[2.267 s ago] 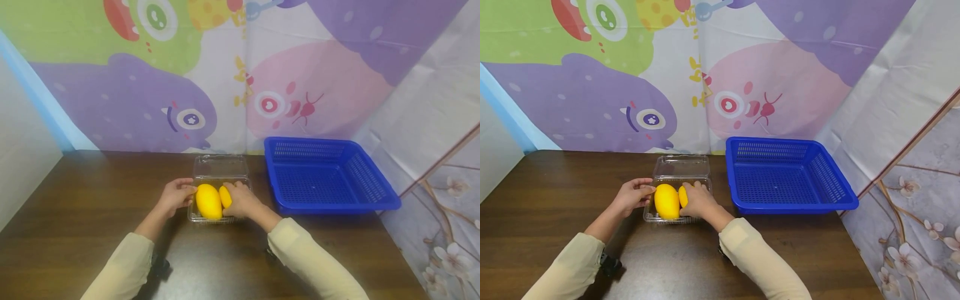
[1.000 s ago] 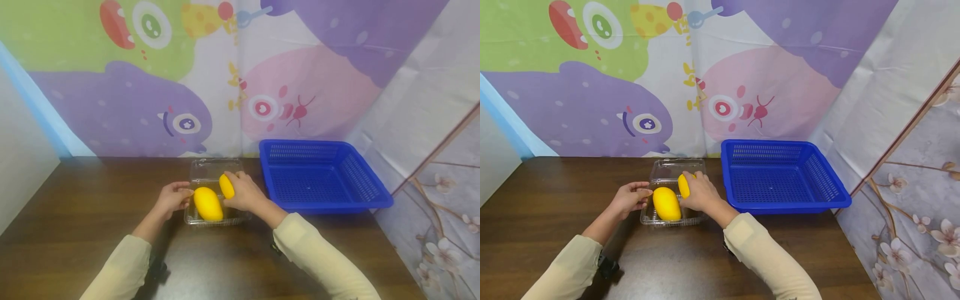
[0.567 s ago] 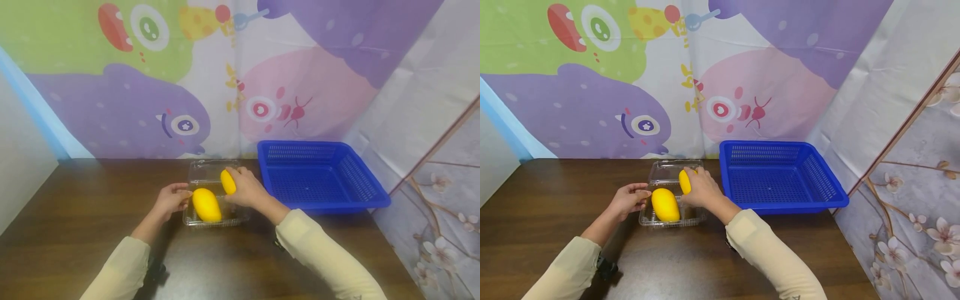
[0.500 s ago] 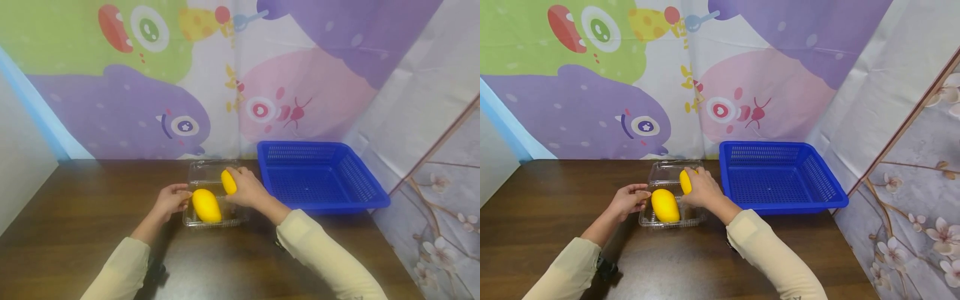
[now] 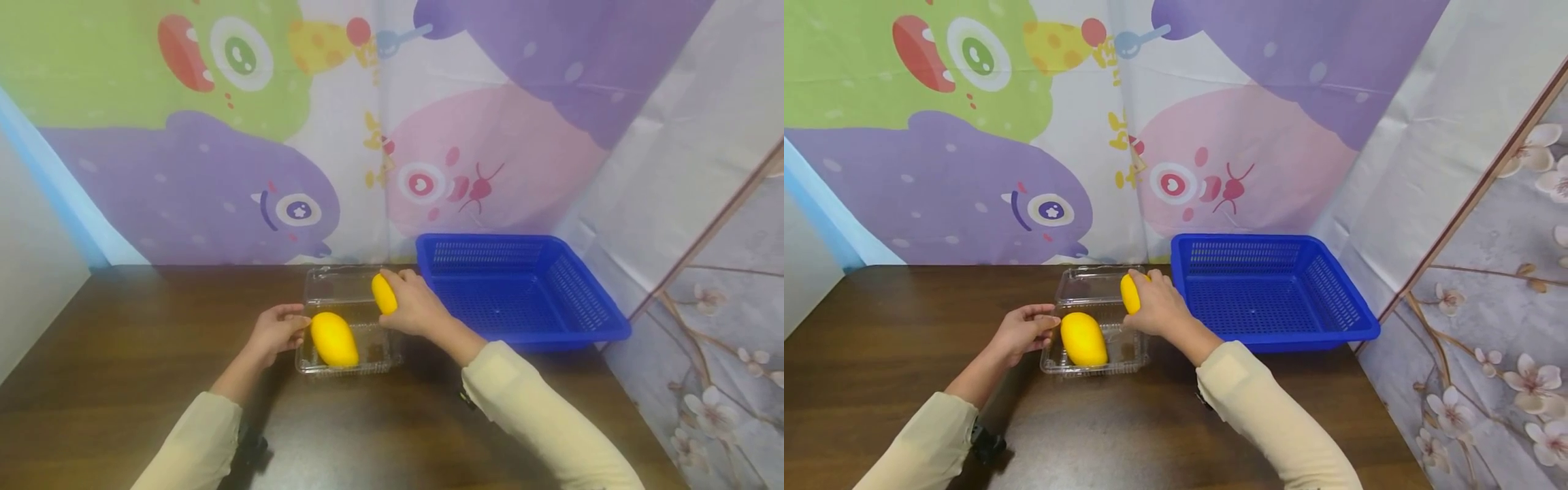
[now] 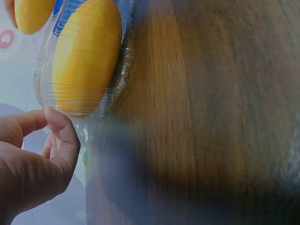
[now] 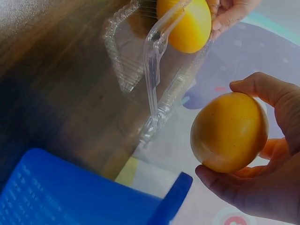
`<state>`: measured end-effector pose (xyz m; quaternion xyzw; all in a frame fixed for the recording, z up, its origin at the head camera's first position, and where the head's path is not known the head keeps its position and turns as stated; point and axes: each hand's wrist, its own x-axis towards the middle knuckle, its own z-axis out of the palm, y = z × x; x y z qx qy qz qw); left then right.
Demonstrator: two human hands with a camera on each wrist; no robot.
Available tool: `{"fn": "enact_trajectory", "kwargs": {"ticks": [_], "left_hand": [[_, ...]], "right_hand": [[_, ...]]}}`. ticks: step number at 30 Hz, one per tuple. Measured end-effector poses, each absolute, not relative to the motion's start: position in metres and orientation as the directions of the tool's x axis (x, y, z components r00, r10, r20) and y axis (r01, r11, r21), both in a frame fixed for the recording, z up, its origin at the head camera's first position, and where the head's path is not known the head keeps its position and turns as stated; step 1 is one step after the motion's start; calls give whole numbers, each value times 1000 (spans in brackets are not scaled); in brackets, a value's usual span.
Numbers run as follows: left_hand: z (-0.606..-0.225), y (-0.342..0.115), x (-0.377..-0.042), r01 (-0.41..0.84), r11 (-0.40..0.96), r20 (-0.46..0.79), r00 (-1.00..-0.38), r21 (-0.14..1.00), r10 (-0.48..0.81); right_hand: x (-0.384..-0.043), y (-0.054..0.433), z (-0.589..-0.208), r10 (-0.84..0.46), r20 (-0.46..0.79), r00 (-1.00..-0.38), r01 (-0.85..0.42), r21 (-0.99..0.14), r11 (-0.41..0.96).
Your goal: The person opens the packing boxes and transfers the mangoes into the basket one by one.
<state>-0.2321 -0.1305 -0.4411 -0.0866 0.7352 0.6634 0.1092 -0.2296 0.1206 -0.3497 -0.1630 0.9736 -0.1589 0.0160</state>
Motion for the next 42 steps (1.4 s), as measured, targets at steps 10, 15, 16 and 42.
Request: {"fn": "enact_trajectory", "kwargs": {"ticks": [10, 15, 16, 42], "left_hand": [[-441, -131, -232, -272, 116, -276, -961, 955, 20], [-443, -130, -231, -280, 113, -284, -959, 953, 22], [-442, -130, -231, -279, 113, -283, -959, 954, 22], [-440, -131, -230, -278, 102, -282, -959, 955, 28]], "right_hand": [[-233, 132, -344, -317, 64, -946, -319, -344, 883], [-235, 138, -343, -315, 71, -946, -320, -346, 882], [-235, 139, -343, -313, 72, -947, -318, -345, 883], [-240, 163, -336, -243, 92, -966, -260, -365, 894]]}}
